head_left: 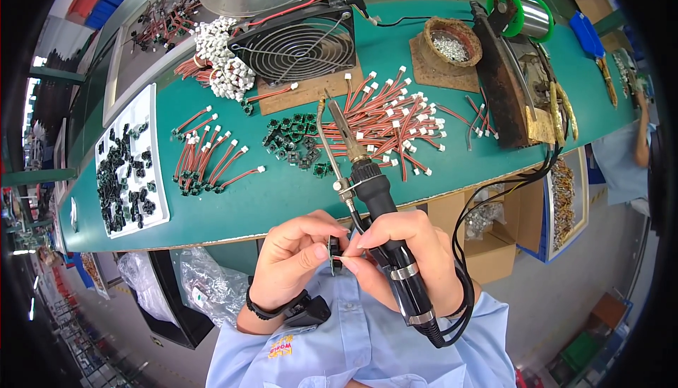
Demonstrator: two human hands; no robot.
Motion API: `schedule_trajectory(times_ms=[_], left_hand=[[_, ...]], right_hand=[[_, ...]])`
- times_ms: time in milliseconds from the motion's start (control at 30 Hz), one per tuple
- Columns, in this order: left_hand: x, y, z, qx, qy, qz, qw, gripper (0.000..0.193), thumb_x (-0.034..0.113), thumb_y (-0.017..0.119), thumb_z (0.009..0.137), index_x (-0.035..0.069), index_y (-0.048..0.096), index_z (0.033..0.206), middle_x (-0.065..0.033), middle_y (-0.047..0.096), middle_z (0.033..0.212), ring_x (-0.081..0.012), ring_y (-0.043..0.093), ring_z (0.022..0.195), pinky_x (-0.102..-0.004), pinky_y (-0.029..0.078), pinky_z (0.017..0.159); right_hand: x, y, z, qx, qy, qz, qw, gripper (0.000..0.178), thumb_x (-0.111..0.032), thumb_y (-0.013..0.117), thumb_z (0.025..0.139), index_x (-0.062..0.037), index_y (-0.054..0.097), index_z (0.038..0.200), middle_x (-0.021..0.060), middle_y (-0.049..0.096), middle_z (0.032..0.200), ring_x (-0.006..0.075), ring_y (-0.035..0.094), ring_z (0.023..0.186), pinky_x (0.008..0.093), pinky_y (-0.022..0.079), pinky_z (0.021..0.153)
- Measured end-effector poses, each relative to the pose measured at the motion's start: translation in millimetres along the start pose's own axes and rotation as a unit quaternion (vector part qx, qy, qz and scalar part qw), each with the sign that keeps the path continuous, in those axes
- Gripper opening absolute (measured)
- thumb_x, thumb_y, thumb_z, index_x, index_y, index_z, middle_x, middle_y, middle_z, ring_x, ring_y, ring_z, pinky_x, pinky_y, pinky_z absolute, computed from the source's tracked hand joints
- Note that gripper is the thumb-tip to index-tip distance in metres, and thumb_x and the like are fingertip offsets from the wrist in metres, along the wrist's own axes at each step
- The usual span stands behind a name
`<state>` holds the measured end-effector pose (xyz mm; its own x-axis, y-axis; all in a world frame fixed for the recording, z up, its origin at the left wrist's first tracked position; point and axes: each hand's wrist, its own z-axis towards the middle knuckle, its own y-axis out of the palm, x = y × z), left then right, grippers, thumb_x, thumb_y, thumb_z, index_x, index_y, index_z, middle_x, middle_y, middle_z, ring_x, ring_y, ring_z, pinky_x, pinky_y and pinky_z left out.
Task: Soldering wires and small electronic components onto circuit boards at a factory workbench.
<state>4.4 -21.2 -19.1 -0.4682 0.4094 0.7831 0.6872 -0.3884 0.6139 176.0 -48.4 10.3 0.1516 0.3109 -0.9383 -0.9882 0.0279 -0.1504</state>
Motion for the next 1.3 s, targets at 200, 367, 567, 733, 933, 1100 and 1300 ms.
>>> schedule_trajectory(times_ms=[200,367,567,733,933,1100,1300], left_hand=[[-1.2,-0.3,1.0,0.001,0.000,0.002,1.000,0.022,0.011,0.058,0.086,-0.002,0.057,0.103,-0.0115,0.055,0.098,-0.0175,0.052,0.089,-0.0299,0.040,0.080],[-1.0,0.0,1.5,0.001,-0.001,0.003,1.000,0.021,0.011,0.058,0.086,-0.002,0.057,0.103,-0.0114,0.055,0.097,-0.0175,0.051,0.089,-0.0297,0.040,0.080],[0.2,2.4,1.5,0.013,-0.011,0.002,1.000,0.022,0.011,0.059,0.085,-0.002,0.057,0.103,-0.0109,0.055,0.097,-0.0166,0.051,0.088,-0.0290,0.040,0.079],[1.6,-0.6,1.5,0.001,-0.032,0.001,0.999,0.024,0.012,0.059,0.085,-0.003,0.056,0.103,-0.0101,0.054,0.097,-0.0155,0.051,0.087,-0.0282,0.041,0.078],[1.0,-0.3,2.8,-0.018,-0.034,-0.012,0.999,0.022,0.011,0.059,0.085,-0.003,0.055,0.101,-0.0093,0.053,0.096,-0.0150,0.051,0.086,-0.0278,0.040,0.077],[0.7,-0.3,3.4,-0.025,-0.031,-0.021,0.999,0.020,0.010,0.058,0.085,-0.002,0.055,0.099,-0.0092,0.053,0.095,-0.0147,0.051,0.086,-0.0275,0.040,0.076],[5.6,-4.3,4.3,-0.054,-0.064,-0.027,0.996,0.017,0.006,0.056,0.085,-0.002,0.054,0.100,-0.0109,0.053,0.098,-0.0157,0.052,0.090,-0.0282,0.041,0.078]], right_hand=[[-0.3,0.3,1.5,0.015,0.006,0.003,1.000,0.036,0.005,0.071,0.068,-0.0045,0.048,0.094,0.0063,0.056,0.082,0.0180,0.066,0.071,0.0274,0.053,0.059],[0.5,-0.3,2.2,0.015,0.005,0.010,1.000,0.036,0.005,0.071,0.068,-0.0047,0.048,0.095,0.0065,0.057,0.082,0.0180,0.067,0.070,0.0275,0.052,0.059],[1.3,-1.0,2.4,0.015,0.008,0.010,1.000,0.036,0.005,0.071,0.069,-0.0049,0.048,0.095,0.0067,0.057,0.082,0.0182,0.067,0.071,0.0272,0.052,0.059],[1.9,-3.4,2.8,0.009,0.006,0.013,1.000,0.036,0.004,0.071,0.069,-0.0045,0.048,0.094,0.0067,0.057,0.083,0.0181,0.066,0.072,0.0268,0.052,0.061],[1.4,-4.4,2.7,0.006,0.006,0.020,1.000,0.036,0.003,0.072,0.069,-0.0040,0.048,0.095,0.0066,0.057,0.083,0.0182,0.066,0.073,0.0267,0.052,0.061],[0.3,-4.8,2.6,0.003,0.010,0.034,0.999,0.035,0.003,0.070,0.069,-0.0045,0.049,0.096,0.0071,0.058,0.084,0.0183,0.064,0.072,0.0272,0.050,0.061],[-2.0,-13.2,7.2,-0.025,0.008,0.019,0.999,0.033,0.003,0.067,0.070,-0.0061,0.052,0.098,0.0066,0.059,0.085,0.0212,0.061,0.070,0.0287,0.048,0.059]])
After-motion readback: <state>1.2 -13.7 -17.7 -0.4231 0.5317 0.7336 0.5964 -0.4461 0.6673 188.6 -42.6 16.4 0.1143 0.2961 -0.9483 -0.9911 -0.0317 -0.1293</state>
